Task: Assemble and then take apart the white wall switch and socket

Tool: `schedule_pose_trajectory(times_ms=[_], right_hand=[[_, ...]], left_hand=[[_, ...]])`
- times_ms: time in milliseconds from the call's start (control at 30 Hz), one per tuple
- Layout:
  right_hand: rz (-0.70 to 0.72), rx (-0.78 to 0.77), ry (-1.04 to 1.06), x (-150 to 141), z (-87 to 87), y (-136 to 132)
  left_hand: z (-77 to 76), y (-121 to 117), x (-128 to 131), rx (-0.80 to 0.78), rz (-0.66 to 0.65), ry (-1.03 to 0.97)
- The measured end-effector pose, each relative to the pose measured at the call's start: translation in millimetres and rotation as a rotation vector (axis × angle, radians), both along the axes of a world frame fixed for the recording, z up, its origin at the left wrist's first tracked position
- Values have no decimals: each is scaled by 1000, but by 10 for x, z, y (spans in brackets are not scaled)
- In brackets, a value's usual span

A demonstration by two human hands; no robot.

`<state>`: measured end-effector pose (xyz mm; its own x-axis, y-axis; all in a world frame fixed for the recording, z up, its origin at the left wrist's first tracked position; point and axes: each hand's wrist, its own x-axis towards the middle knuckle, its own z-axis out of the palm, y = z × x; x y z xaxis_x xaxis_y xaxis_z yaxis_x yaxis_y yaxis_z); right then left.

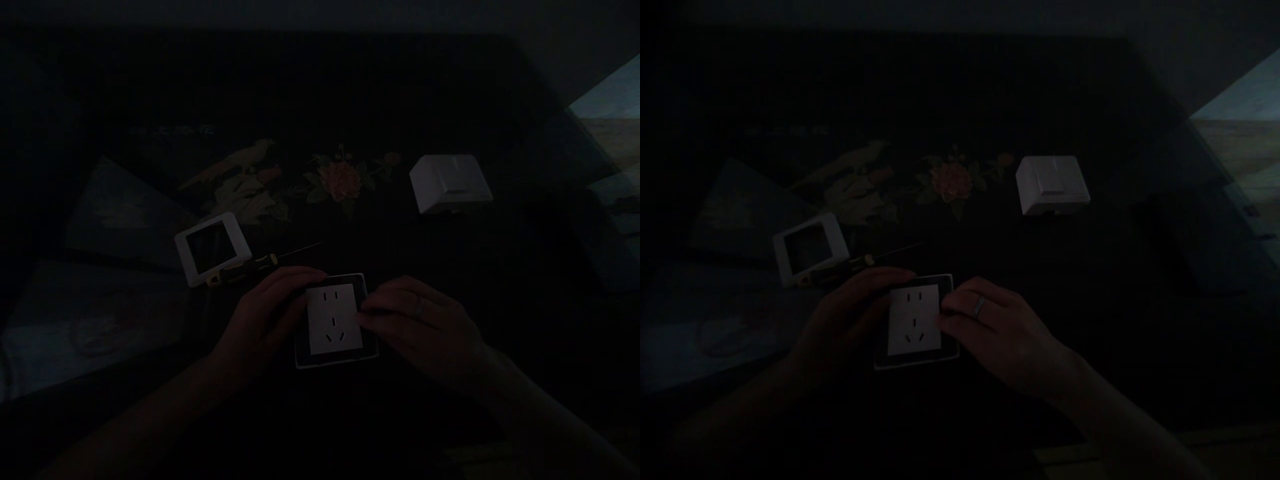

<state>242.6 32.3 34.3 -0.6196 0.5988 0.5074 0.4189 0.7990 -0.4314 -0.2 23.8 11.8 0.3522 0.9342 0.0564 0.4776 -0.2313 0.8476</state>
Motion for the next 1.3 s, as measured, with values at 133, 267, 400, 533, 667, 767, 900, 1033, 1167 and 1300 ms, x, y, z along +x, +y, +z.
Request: schedule_pose_trajectory(times_ms=[133, 267, 400, 533, 667, 767, 900, 1033, 1167, 1300], right_hand=[[-29, -98, 29, 10, 7, 14], [-53, -180, 70, 12, 26, 30], [-95, -200, 50, 44, 69, 49], [-141, -233, 21, 71, 85, 62], [-198, -312, 33, 64, 39, 59], [-233, -414, 39, 56, -6, 51], [-209, -556, 26, 36, -34, 39], [-220, -600, 38, 19, -45, 33], [-229, -578, 24, 39, -67, 52], [-302, -457, 34, 42, 15, 120]], left_hand=[[-31, -50, -38, 52, -56, 9], [-54, -117, -52, 92, -173, 34], [-56, -162, -29, 99, -234, 123], [-58, -175, -8, 127, -229, 162], [-81, -174, -10, 154, -238, 180], [-107, -174, -11, 169, -241, 175], [-132, -163, 5, 230, -209, 160], [-151, -147, 19, 292, -220, 178], [-169, -143, 17, 311, -220, 159], [-165, -135, 17, 254, -228, 131]])
